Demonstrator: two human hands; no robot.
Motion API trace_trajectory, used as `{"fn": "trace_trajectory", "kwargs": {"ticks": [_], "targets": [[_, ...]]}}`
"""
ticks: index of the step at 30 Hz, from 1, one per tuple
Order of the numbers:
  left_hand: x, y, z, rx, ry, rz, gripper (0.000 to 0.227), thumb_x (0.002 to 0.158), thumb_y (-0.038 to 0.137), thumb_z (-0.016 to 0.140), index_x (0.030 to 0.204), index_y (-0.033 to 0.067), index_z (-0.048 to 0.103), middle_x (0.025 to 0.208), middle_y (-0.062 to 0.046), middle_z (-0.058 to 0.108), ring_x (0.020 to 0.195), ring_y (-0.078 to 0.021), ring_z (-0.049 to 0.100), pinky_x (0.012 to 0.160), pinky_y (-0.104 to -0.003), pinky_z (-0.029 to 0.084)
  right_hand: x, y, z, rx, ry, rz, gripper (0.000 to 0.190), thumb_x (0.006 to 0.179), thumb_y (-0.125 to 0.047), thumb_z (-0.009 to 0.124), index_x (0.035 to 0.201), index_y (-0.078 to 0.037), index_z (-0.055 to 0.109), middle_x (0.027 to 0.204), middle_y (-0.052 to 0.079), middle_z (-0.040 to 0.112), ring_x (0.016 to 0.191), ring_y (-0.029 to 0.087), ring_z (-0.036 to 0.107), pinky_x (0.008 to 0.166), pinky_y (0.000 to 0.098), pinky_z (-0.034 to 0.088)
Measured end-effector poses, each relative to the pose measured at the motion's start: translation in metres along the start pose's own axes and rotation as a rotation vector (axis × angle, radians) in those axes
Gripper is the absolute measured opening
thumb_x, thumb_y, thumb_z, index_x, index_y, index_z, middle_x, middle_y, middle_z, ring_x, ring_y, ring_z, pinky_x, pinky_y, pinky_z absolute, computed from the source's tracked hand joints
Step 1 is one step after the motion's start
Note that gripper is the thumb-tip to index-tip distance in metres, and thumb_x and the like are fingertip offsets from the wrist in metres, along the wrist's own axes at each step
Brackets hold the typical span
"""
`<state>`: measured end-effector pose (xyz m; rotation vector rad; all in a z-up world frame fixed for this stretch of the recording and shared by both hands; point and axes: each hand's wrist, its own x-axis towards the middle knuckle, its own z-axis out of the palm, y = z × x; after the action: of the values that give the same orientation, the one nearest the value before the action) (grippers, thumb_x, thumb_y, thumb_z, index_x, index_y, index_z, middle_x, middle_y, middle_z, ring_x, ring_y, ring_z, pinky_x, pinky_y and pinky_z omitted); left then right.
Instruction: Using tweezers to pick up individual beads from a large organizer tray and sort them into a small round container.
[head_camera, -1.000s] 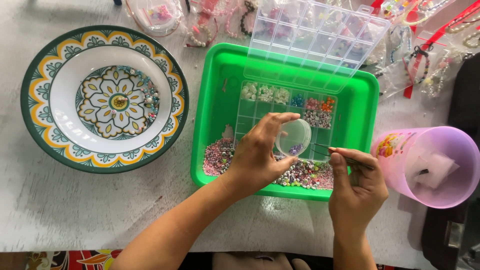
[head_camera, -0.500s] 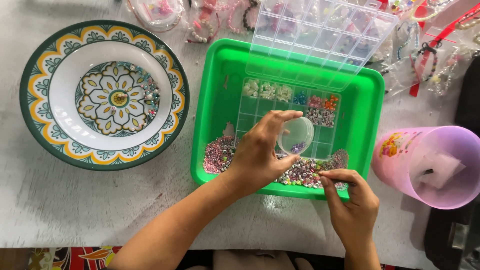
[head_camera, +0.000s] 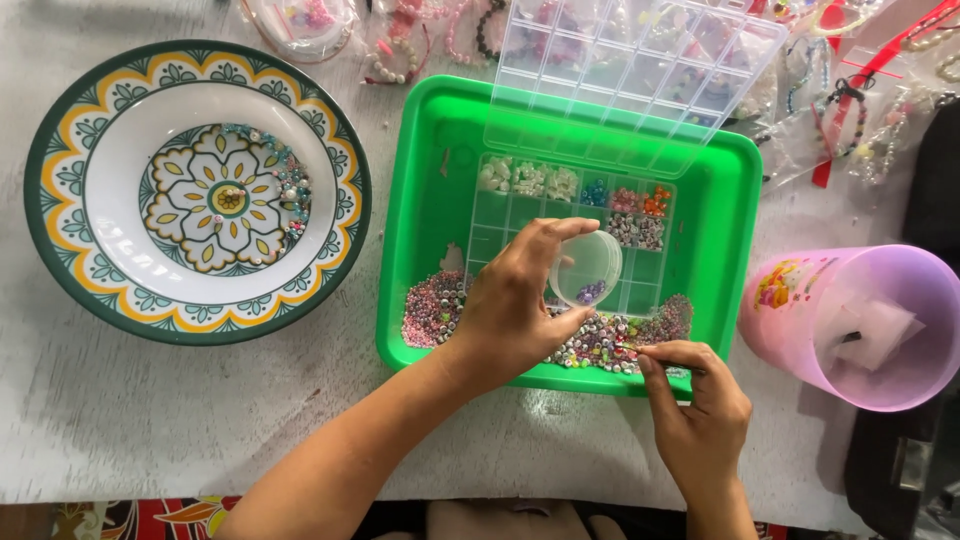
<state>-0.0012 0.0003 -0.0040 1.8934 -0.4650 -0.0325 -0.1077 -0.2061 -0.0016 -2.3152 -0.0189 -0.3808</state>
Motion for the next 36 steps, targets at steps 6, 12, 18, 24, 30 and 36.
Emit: {"fn": "trace_trajectory", "kwargs": {"ticks": [6, 12, 18, 24, 30, 36], "targets": [[-0.001, -0.002, 0.001, 0.011, -0.004, 0.008, 0.076, 0.077, 0.012, 0.086, 0.141, 0.0180, 0.046, 0.128, -0.009, 0.062, 0.103, -0.0245, 0.073, 0.067, -0.033, 0.061, 0.005, -0.008, 0.001, -0.011, -0.015, -0.030, 0.004, 0.097, -0.001, 0.070, 0.100, -0.003, 0.069, 0.098, 0.009, 0.073, 0.094, 0.019, 0.071, 0.087, 0.0286, 0.058], [0.000, -0.001, 0.000, 0.013, -0.006, 0.008, 0.075, 0.077, 0.012, 0.086, 0.140, 0.0187, 0.046, 0.128, -0.009, 0.062, 0.104, -0.0240, 0.074, 0.067, -0.033, 0.061, 0.004, -0.003, 0.003, 0.006, 0.000, -0.007, 0.002, 0.097, -0.001, 0.070, 0.099, -0.002, 0.069, 0.097, 0.010, 0.073, 0.093, 0.020, 0.071, 0.087, 0.0293, 0.058], [0.000, 0.000, 0.000, 0.019, -0.004, 0.003, 0.075, 0.076, 0.011, 0.086, 0.139, 0.0188, 0.047, 0.127, -0.009, 0.063, 0.102, -0.0240, 0.073, 0.063, -0.032, 0.060, 0.019, -0.008, 0.004, 0.161, 0.102, 0.033, 0.006, 0.099, 0.004, 0.070, 0.103, 0.002, 0.065, 0.099, 0.014, 0.069, 0.096, 0.021, 0.068, 0.100, 0.0338, 0.056], [0.000, 0.000, 0.000, 0.016, -0.019, 0.006, 0.076, 0.075, 0.013, 0.088, 0.140, 0.0190, 0.047, 0.127, -0.008, 0.063, 0.103, -0.0252, 0.074, 0.064, -0.034, 0.059, 0.039, -0.024, 0.017, 0.340, 0.190, 0.084, 0.009, 0.102, 0.001, 0.068, 0.108, 0.001, 0.061, 0.104, 0.014, 0.068, 0.101, 0.022, 0.072, 0.091, 0.0270, 0.059], [0.000, 0.002, -0.001, 0.002, -0.002, -0.010, 0.075, 0.075, 0.014, 0.086, 0.139, 0.0189, 0.048, 0.127, -0.010, 0.063, 0.104, -0.0255, 0.074, 0.061, -0.033, 0.060, 0.028, -0.013, 0.007, 0.158, 0.119, 0.165, 0.005, 0.101, -0.004, 0.070, 0.103, -0.003, 0.067, 0.100, 0.009, 0.072, 0.099, 0.018, 0.069, 0.090, 0.0275, 0.055], [0.000, 0.003, -0.001, 0.006, 0.002, 0.008, 0.074, 0.076, 0.014, 0.087, 0.139, 0.0171, 0.047, 0.127, -0.011, 0.062, 0.104, -0.0241, 0.072, 0.064, -0.032, 0.061, 0.008, -0.006, 0.011, 0.102, -0.059, 0.057, 0.003, 0.095, -0.007, 0.070, 0.098, -0.007, 0.070, 0.096, 0.006, 0.074, 0.090, 0.016, 0.072, 0.082, 0.0262, 0.057]]}}
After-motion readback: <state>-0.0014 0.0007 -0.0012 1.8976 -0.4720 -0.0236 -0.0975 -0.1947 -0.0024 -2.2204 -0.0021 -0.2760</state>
